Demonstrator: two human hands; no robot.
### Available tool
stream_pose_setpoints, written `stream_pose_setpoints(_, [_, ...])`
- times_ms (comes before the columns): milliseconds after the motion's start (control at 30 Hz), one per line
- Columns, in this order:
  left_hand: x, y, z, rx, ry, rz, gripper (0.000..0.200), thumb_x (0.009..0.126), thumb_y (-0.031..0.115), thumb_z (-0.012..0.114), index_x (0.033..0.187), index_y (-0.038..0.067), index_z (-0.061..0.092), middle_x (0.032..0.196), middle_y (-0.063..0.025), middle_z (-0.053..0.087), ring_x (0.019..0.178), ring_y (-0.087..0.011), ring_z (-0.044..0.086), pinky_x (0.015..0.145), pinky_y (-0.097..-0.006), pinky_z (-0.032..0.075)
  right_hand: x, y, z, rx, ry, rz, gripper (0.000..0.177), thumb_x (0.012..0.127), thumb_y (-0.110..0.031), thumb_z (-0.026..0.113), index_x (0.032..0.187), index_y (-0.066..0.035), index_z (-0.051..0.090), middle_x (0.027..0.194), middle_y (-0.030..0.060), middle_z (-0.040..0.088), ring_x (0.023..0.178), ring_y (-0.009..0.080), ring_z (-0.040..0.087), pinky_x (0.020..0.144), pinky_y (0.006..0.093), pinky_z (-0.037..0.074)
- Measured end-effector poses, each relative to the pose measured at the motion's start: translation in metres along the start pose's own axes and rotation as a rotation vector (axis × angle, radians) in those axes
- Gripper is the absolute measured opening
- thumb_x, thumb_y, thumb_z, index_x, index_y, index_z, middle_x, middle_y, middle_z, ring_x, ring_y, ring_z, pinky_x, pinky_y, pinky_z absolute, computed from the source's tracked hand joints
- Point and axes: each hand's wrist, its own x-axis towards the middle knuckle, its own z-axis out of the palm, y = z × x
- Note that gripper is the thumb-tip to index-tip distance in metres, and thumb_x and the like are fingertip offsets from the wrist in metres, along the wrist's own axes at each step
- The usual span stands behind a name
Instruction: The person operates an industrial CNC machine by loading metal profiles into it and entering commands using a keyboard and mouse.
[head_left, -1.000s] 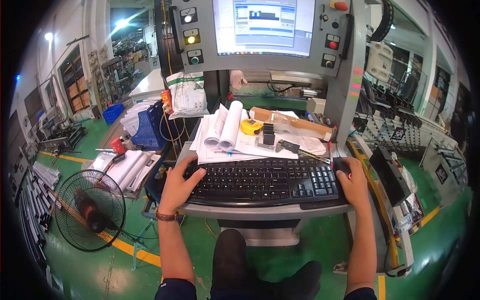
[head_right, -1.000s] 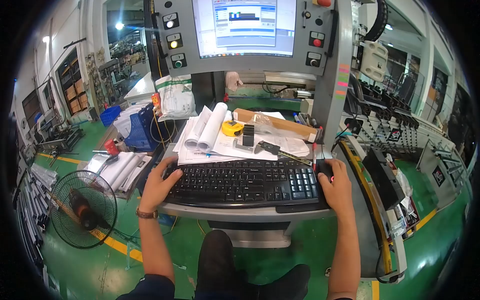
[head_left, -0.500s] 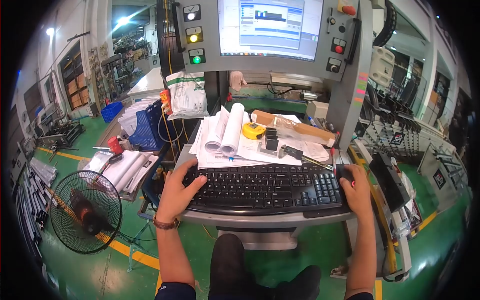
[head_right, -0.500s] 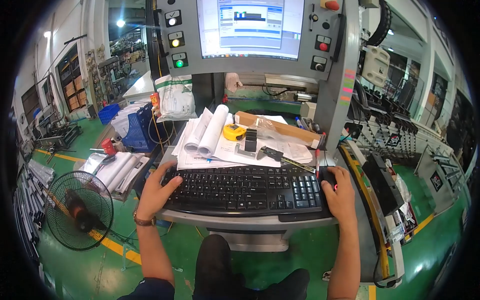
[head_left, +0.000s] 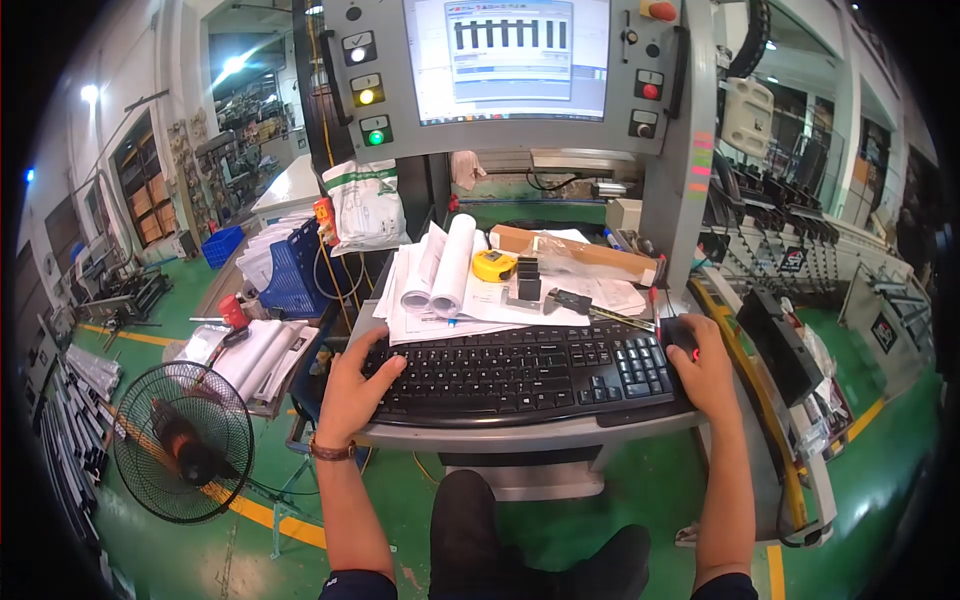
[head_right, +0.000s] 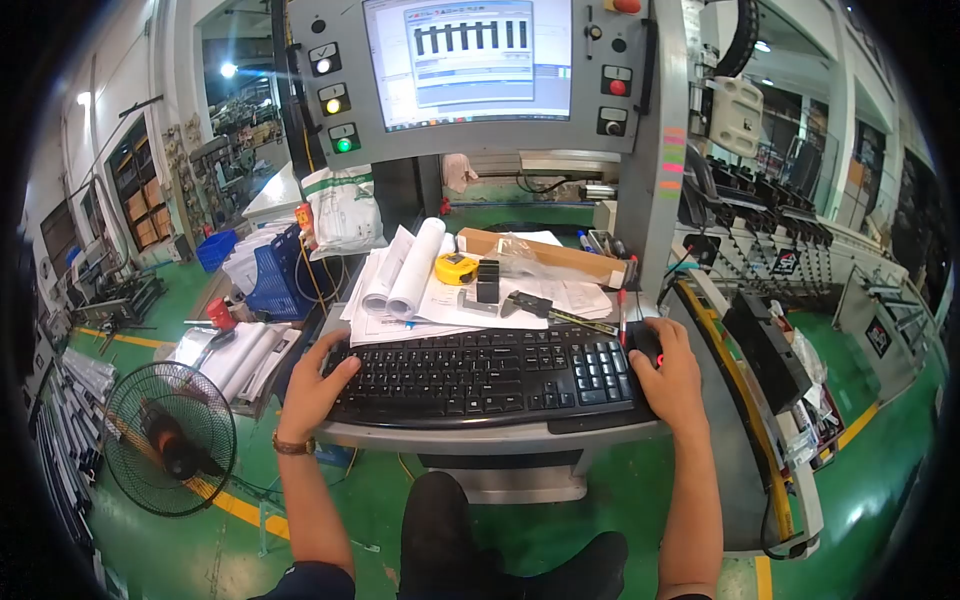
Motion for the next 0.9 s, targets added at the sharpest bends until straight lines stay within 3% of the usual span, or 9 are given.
stream_pose_setpoints(100, [0.000, 0.013, -0.004, 0.004, -0.052, -0.045, 0.062, 0.102, 0.033, 0.080, 0.151, -0.002, 0.063, 0.143, -0.0203, 0.072, 0.137, -0.0271, 0.063, 0.119, -0.0401, 0.045, 0.001, 0.005, 0.000, -0.011, -0.004, -0.011, 0.052, 0.094, -0.018, 0.076, 0.142, -0.005, 0.063, 0.144, 0.0195, 0.063, 0.128, 0.0411, 0.067, 0.109, 0.0475, 0.053])
stream_pose_setpoints(200, [0.000, 0.007, -0.001, -0.013, -0.002, 0.001, 0.063, 0.099, 0.038, 0.082, 0.149, 0.003, 0.066, 0.135, -0.0208, 0.075, 0.125, -0.0330, 0.067, 0.113, -0.0432, 0.049, 0.001, 0.007, 0.001, 0.000, 0.000, -0.012, 0.051, 0.093, -0.018, 0.076, 0.142, -0.005, 0.064, 0.144, 0.0194, 0.064, 0.129, 0.0411, 0.067, 0.110, 0.0474, 0.052])
stream_pose_setpoints(500, [0.000, 0.016, -0.002, -0.060, -0.021, 0.010, 0.062, 0.100, 0.035, 0.082, 0.149, 0.000, 0.065, 0.135, -0.0240, 0.075, 0.127, -0.0314, 0.070, 0.113, -0.0420, 0.050, -0.001, 0.004, -0.003, -0.003, 0.015, 0.017, 0.046, 0.090, -0.016, 0.073, 0.134, -0.004, 0.069, 0.142, 0.0172, 0.066, 0.131, 0.0407, 0.067, 0.110, 0.0467, 0.053])
stream_pose_setpoints(900, [-0.001, 0.013, -0.003, -0.011, 0.003, 0.005, 0.065, 0.098, 0.039, 0.084, 0.148, 0.002, 0.066, 0.139, -0.0219, 0.074, 0.128, -0.0351, 0.068, 0.114, -0.0444, 0.049, -0.001, -0.004, -0.004, 0.013, 0.021, 0.005, 0.046, 0.088, -0.016, 0.071, 0.132, -0.002, 0.070, 0.139, 0.0182, 0.067, 0.127, 0.0403, 0.069, 0.109, 0.0460, 0.053])
